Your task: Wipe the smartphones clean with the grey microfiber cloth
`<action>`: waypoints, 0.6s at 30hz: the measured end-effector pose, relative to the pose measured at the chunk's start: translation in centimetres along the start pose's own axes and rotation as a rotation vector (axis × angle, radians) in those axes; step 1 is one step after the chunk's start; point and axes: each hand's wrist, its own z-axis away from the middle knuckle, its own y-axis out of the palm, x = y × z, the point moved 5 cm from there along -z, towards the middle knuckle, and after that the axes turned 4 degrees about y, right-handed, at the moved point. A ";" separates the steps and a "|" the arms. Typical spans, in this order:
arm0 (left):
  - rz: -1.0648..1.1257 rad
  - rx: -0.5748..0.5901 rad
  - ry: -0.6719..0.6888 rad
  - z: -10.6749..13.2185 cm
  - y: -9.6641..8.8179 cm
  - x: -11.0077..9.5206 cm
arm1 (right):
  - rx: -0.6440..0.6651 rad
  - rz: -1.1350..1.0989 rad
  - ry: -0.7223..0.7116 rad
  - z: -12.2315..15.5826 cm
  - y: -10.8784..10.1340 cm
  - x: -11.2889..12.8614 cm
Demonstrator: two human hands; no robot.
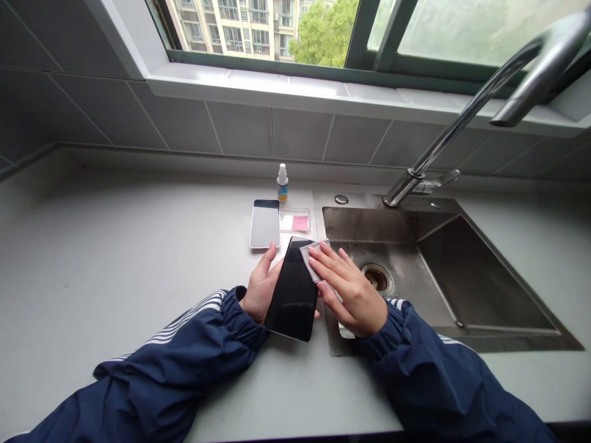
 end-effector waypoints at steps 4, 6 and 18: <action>0.001 0.012 -0.013 -0.1 -0.3 0.2 | 0.003 -0.040 -0.015 0.1 0.0 0.5; 0.007 -0.015 -0.003 -0.2 -0.4 0.3 | 0.011 -0.080 -0.061 0.2 -0.1 1.3; -0.011 -0.042 -0.004 -0.1 -0.5 -0.1 | 0.081 -0.234 -0.387 1.0 -0.3 5.6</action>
